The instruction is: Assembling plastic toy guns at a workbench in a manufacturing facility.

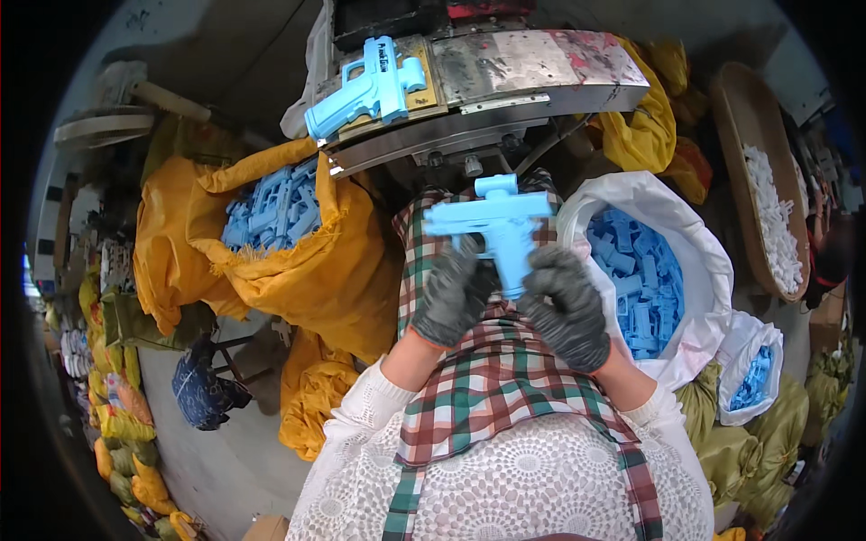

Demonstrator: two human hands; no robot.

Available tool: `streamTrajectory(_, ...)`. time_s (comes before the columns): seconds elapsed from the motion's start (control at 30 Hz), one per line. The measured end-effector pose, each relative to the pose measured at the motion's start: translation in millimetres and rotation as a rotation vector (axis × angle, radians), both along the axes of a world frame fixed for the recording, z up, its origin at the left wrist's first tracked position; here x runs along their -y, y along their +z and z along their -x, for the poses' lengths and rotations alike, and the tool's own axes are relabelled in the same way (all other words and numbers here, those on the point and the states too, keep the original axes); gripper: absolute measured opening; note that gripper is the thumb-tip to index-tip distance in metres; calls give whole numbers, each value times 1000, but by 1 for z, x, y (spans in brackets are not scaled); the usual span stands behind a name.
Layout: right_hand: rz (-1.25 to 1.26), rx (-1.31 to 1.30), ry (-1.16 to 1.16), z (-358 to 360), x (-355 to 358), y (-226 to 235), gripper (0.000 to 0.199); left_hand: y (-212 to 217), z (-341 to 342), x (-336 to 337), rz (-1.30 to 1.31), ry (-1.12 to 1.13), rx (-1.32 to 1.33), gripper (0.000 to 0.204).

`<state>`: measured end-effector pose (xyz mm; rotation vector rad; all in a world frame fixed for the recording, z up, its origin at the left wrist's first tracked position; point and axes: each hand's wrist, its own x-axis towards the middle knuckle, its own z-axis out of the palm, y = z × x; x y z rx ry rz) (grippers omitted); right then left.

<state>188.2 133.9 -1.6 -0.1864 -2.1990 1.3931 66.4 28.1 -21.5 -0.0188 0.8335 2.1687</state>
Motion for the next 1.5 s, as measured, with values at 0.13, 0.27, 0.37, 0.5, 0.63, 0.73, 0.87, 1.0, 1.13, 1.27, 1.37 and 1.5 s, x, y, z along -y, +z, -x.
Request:
streamTrajectory(0.13,187,27,76,2,-24,0,30,-7,47,34,24,-178,-69,44)
streamTrajectory(0.27,-178,-36,122,22,-30,42,24,11,64,50,348,-460,-498,33)
streamTrajectory(0.37,-473,182,424,31,-25,43,33,33,72,55,494,-605,-613,29)
streamTrajectory(0.5,-287,-44,390,40,-39,42,36,65,94,53,120,-190,-934,22)
streamTrajectory(0.63,-237,96,222,38,-62,62,45,100,153,38,848,669,-1895,33)
streamTrajectory(0.73,-339,28,186,47,-61,60,49,130,181,28,1526,-194,-1806,45)
streamTrajectory(0.87,-309,-51,75,55,-64,56,53,145,180,11,1664,-310,-1946,50)
streamTrajectory(1.0,-345,-53,0,74,-71,70,55,101,171,38,1294,417,-2437,53)
streamTrajectory(1.13,-442,-152,211,120,-84,85,49,89,160,95,1625,305,-1672,60)
streamTrajectory(1.27,-515,-329,325,185,-86,87,45,70,175,187,2102,500,-1897,69)
streamTrajectory(1.37,-557,-329,252,202,-80,77,42,66,173,183,1774,485,-1821,73)
streamTrajectory(1.5,-585,-534,300,186,-43,74,40,79,138,135,1303,444,-1968,81)
